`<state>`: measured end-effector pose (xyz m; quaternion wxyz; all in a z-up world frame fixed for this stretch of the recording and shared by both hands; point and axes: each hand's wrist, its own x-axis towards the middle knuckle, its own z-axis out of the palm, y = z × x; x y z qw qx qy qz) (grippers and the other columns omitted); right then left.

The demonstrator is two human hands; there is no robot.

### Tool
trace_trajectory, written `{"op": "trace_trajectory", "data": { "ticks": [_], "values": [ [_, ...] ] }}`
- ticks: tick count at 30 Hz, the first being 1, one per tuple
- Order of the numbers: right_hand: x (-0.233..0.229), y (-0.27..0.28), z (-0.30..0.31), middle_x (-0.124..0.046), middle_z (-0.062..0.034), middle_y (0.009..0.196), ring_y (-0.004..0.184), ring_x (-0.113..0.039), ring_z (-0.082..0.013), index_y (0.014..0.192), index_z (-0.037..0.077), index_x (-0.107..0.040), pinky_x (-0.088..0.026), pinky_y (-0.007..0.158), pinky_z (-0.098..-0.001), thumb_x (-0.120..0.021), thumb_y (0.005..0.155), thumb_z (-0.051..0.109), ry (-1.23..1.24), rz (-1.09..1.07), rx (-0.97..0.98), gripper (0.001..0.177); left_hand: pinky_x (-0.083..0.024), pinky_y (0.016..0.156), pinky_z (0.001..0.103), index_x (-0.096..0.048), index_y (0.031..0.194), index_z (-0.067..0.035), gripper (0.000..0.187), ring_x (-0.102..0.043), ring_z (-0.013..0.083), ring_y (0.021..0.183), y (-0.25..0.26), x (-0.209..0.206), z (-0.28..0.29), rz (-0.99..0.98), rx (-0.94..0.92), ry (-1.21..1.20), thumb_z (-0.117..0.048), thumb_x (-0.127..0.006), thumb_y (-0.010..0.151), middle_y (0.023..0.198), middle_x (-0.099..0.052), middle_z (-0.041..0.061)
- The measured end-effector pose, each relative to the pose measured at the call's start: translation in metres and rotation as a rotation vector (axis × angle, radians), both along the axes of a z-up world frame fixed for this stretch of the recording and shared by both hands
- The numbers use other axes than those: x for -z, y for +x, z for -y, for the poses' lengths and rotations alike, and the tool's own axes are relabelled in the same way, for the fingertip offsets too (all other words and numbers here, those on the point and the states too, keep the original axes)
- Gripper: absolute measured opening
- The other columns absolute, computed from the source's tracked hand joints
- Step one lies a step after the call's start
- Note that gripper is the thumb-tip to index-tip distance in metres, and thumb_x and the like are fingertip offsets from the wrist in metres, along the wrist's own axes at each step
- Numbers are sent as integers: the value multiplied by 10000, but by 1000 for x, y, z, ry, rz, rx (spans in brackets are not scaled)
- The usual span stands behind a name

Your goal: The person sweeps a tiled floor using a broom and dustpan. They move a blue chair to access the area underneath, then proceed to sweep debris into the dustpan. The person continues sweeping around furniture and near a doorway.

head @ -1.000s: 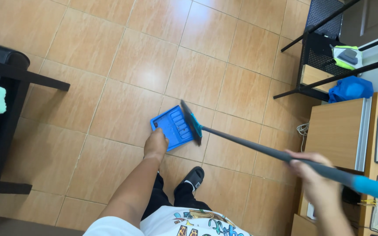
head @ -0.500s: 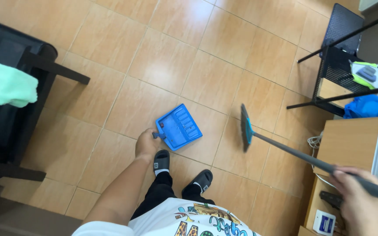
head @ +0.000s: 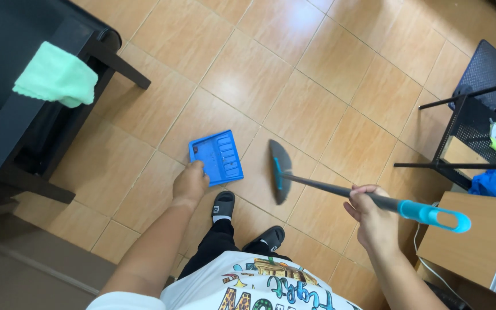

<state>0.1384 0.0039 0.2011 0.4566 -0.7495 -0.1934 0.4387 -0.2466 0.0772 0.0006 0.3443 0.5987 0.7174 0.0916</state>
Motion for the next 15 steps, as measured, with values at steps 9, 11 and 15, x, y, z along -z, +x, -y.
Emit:
{"op": "trace_trajectory", "data": {
  "ticks": [9,11,15],
  "values": [
    [-37,20,-15,-695,-193,1106,952,-717,-298,987,87,-582,-605,905,-491,-581,988,70,110,-109,12,16,-539,897,512,-644,1042,-53,219,-668,394,1053,13,3,-13,-20,13,-21,-150,-695,852,1130,-687,207],
    [-60,39,-15,-692,-213,1097,974,-724,-323,1001,89,-583,-609,919,-516,-566,1010,85,145,-117,-5,19,-539,915,506,-656,1025,-59,194,-668,380,1079,14,0,-14,-1,-16,-10,-146,-692,855,1133,-705,186],
    [-86,98,-27,-666,-284,1174,1155,-697,-409,1013,83,-541,-566,996,-556,-503,1064,52,244,-13,-149,72,-542,899,492,-669,1139,-67,303,-665,386,1067,4,9,2,21,-137,-24,-138,-698,845,1182,-685,188]
  ]
}}
